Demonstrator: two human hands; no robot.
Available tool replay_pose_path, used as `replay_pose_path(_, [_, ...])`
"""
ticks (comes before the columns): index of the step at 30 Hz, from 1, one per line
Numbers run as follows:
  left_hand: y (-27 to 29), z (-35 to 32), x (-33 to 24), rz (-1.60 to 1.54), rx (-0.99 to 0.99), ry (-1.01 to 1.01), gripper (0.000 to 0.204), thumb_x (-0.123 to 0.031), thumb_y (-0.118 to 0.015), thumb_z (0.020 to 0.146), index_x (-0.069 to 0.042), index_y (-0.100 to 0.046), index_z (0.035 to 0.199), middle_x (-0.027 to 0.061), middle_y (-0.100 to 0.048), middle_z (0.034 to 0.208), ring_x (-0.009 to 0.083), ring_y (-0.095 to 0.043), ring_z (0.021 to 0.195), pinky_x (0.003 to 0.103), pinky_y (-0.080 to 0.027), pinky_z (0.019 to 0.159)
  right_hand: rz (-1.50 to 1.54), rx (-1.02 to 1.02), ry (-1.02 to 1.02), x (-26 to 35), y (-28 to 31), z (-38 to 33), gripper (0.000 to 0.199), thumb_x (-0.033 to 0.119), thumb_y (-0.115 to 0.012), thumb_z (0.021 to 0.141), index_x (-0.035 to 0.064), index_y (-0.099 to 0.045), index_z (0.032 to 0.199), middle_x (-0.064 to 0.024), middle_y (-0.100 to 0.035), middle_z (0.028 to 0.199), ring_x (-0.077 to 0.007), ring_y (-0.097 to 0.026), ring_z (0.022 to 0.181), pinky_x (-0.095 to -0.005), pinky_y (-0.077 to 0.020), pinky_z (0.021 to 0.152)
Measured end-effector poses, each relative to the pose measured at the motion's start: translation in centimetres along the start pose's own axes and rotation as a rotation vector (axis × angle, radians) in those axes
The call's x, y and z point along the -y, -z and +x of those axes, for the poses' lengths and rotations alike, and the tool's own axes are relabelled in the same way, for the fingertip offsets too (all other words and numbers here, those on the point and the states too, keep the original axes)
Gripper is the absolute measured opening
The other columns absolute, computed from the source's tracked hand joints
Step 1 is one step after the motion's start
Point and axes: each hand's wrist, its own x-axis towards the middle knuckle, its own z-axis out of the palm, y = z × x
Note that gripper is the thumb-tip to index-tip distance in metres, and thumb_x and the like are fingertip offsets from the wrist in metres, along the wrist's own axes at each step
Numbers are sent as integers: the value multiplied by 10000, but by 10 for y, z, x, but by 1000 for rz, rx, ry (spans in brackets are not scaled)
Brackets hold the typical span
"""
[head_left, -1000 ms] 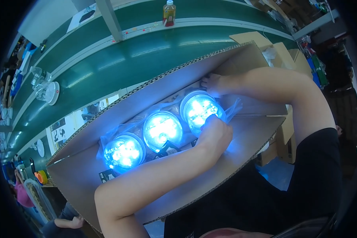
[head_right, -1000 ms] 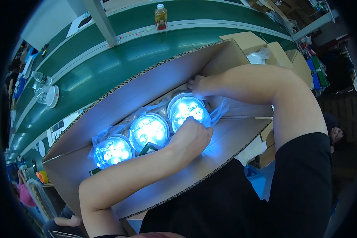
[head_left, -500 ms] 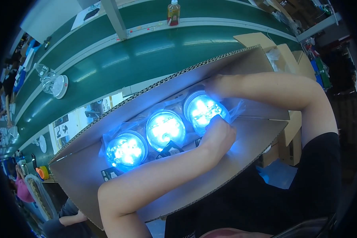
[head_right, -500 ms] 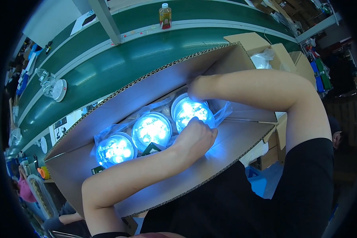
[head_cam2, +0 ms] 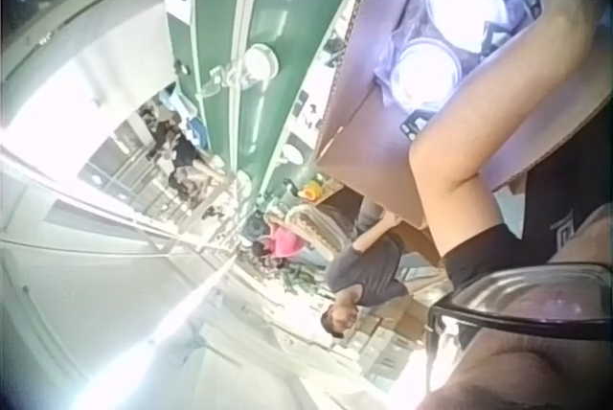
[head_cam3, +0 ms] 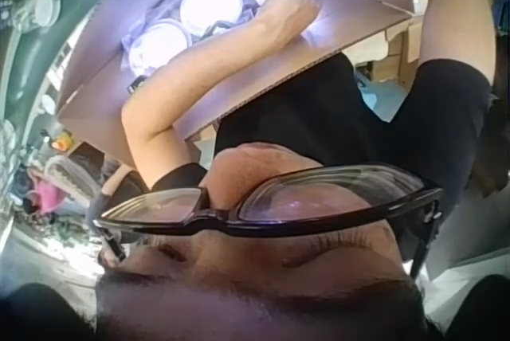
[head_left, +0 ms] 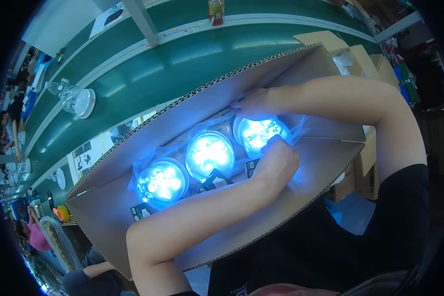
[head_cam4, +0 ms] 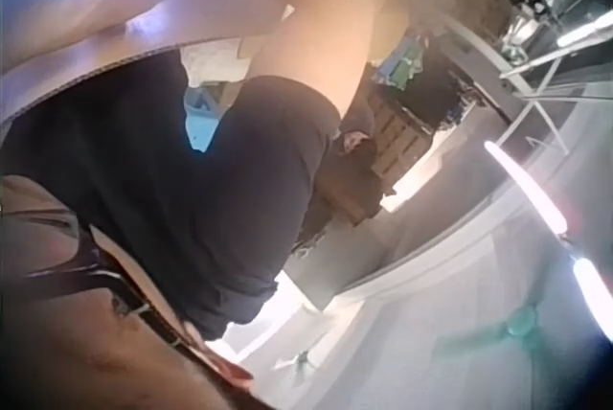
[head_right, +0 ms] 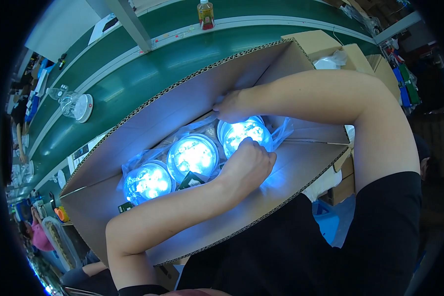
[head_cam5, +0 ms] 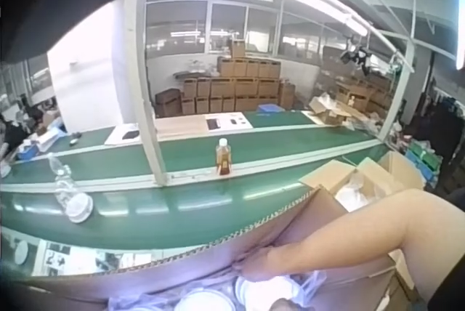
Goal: Packaging glowing dome-shaped lamps into cardboard boxes.
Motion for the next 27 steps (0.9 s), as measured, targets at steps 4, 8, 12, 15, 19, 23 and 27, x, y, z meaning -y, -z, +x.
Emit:
replay_pose_path(4, [-1, -5, -4, 1, -26, 21, 180, -144, -620, 853, -78, -594, 1019, 20, -657, 792, 174, -643, 777, 307, -427, 670, -55, 78, 46, -12, -11, 29, 383, 20, -660, 760, -31, -680, 1139, -148, -507, 1436, -362, -613, 1151, -462, -513, 951])
replay_pose_path(8, [-9, 5, -3, -42, -46, -3, 172, -146, -613, 857, -78, -595, 1013, 25, -658, 797, 181, -643, 778, 312, -433, 677, -39, 42, 118, -18, -11, 25, 371, -42, -634, 723, -56, -686, 1090, -183, -541, 1384, -353, -597, 1167, -430, -512, 958])
replay_pose_path(12, [-13, -1, -4, -51, -75, 16, 164, -157, -604, 864, -78, -597, 1008, 38, -659, 805, 187, -646, 795, 320, -440, 684, -86, 223, 101, 2, 39, 9, 414, 68, -468, 923, -37, -503, 1322, -163, -472, 1437, -325, -467, 1325, -423, -403, 1104])
replay_pose_path(15, [-12, 4, -2, -62, -116, 18, 164, -161, -597, 866, -78, -599, 1008, 47, -665, 826, 190, -647, 813, 322, -447, 695, 32, 246, 70, 10, 66, -8, 413, 56, -447, 933, -31, -506, 1333, -169, -476, 1437, -329, -460, 1333, -411, -404, 1106])
replay_pose_path(19, [-18, 15, 4, 20, -184, 66, 175, -151, -584, 865, -72, -610, 1019, 56, -675, 884, 191, -648, 846, 325, -456, 709, 88, 387, -26, 15, 87, -36, 451, 80, -436, 937, 10, -496, 1379, -175, -464, 1461, -330, -486, 1314, -415, -423, 1084])
replay_pose_path(23, [-26, 29, 36, -39, -227, 86, 283, -139, -578, 844, -91, -621, 1120, 85, -689, 1018, 223, -649, 985, 372, -500, 848, 264, 108, -37, 5, 111, -96, 443, 61, -470, 897, 23, -566, 1327, -194, -592, 1323, -363, -542, 1243, -437, -434, 1055])
replay_pose_path(27, [-33, 23, 65, 8, -358, 28, 162, -140, -548, 882, -104, -624, 1020, 71, -680, 878, 214, -669, 876, 357, -503, 745, 425, -329, -55, 8, 110, -160, 461, 1, -509, 843, -12, -565, 1301, -211, -599, 1291, -366, -574, 1190, -444, -469, 1004])
